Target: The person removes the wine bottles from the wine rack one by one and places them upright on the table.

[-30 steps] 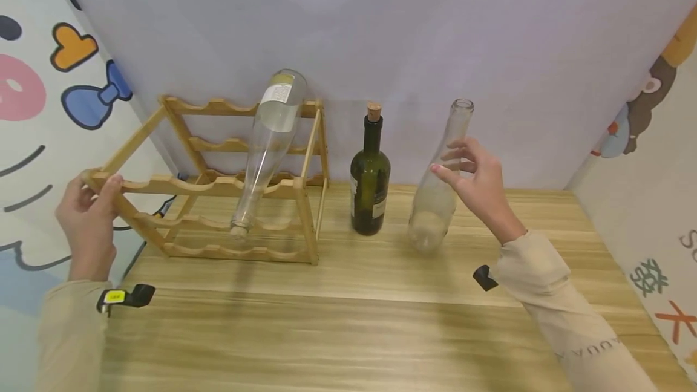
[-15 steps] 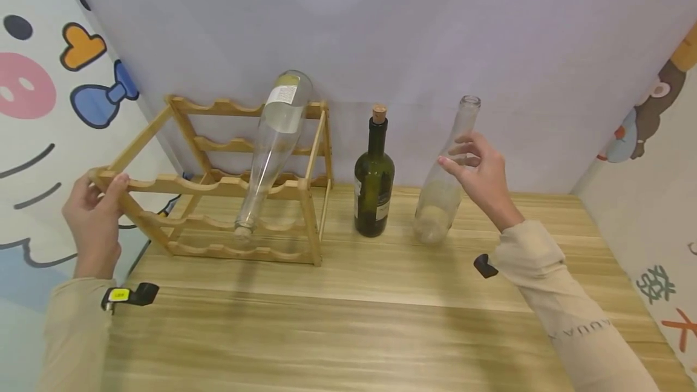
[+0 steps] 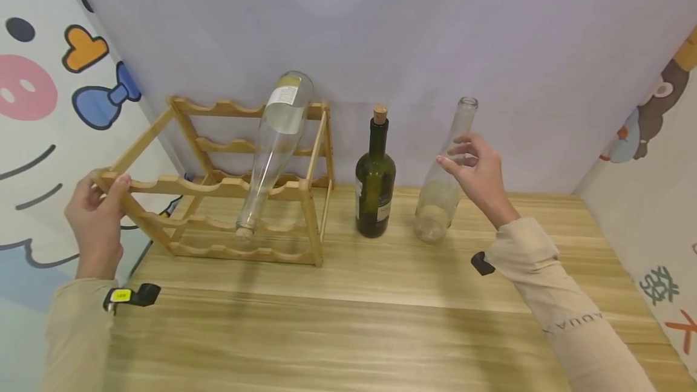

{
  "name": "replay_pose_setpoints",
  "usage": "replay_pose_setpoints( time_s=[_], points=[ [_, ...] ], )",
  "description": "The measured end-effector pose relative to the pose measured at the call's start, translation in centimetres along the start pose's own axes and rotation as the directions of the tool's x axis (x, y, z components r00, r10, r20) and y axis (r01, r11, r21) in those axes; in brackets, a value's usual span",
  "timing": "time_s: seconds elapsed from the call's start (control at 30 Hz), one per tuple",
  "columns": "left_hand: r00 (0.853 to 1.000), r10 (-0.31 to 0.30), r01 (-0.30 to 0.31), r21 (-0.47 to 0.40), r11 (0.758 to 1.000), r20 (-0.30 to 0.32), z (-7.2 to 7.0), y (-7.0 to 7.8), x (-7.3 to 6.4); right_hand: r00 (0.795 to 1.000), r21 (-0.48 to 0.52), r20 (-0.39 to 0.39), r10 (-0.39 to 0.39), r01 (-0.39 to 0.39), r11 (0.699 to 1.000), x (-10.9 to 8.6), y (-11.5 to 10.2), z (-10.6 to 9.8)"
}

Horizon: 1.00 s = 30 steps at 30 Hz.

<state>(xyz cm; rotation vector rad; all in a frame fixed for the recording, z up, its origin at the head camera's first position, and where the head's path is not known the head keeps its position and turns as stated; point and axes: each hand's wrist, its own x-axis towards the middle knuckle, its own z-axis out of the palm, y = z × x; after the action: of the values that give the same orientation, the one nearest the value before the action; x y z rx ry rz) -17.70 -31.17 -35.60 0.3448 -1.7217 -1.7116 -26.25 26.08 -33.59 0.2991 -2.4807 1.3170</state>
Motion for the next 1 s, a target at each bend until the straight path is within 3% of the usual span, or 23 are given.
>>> replay_pose_setpoints(
  time_s=[0.4,1.0],
  points=[
    [1.000,-0.010,0.011,0.006,1.000,-0.003,0.3,0.1,-0.2,0.994,-0.028,0.100,0.033,-0.031,0.999,-0.8,-1.0,-0.1],
    [1.000,-0.002,0.003,0.011,1.000,-0.014,0.2,0.0,-0.3,0.997,-0.044,0.072,-0.021,0.024,0.999,-1.3,-0.6,-0.1]
  ],
)
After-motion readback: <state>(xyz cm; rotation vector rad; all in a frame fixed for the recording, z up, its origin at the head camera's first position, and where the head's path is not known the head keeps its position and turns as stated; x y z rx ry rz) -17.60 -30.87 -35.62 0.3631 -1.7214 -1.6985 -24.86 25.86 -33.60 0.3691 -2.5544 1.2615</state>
